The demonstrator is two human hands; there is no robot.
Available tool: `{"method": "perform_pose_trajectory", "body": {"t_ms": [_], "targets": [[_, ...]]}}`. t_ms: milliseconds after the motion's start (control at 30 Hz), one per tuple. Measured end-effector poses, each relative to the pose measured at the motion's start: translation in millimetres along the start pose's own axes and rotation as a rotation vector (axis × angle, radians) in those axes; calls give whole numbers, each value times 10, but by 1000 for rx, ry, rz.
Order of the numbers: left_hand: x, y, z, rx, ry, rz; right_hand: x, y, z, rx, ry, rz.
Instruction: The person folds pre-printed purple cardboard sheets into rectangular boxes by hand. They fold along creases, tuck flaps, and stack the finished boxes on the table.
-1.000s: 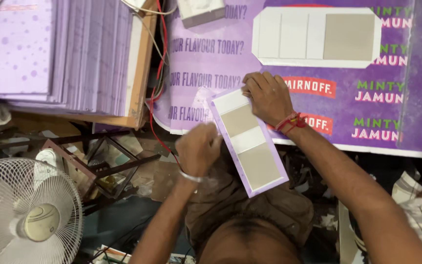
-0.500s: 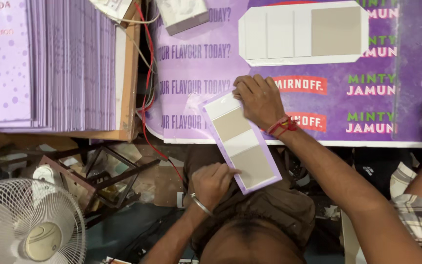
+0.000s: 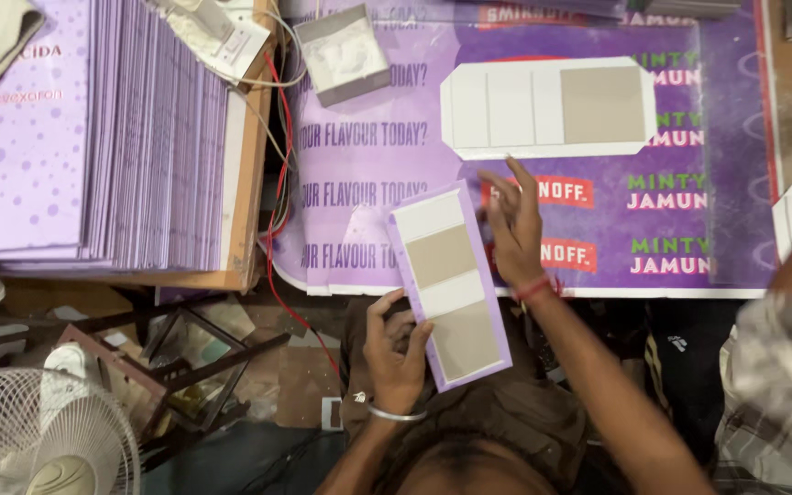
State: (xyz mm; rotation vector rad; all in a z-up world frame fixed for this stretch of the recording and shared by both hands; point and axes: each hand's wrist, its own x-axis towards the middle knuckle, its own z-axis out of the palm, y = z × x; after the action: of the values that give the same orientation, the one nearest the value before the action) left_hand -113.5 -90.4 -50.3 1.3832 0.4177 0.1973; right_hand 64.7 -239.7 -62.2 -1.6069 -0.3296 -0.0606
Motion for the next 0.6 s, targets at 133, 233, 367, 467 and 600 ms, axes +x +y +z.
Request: {"method": "perform_pose_trajectory", "body": {"t_ms": [133, 233, 367, 467, 600], "targets": [[50, -4, -44, -1, 12, -36, -524, -86, -122, 103, -50, 167], [88, 1, 9, -35, -7, -51, -823, -13, -191, -45, -126, 239], [168, 57, 91, 42, -82, -48, -990, 146, -237, 66, 28, 312], [239, 98, 103, 102, -189, -45, -1048, 141, -302, 168, 81, 353], [507, 190, 73, 98, -507, -21, -976, -110, -375, 325, 171, 410]]}}
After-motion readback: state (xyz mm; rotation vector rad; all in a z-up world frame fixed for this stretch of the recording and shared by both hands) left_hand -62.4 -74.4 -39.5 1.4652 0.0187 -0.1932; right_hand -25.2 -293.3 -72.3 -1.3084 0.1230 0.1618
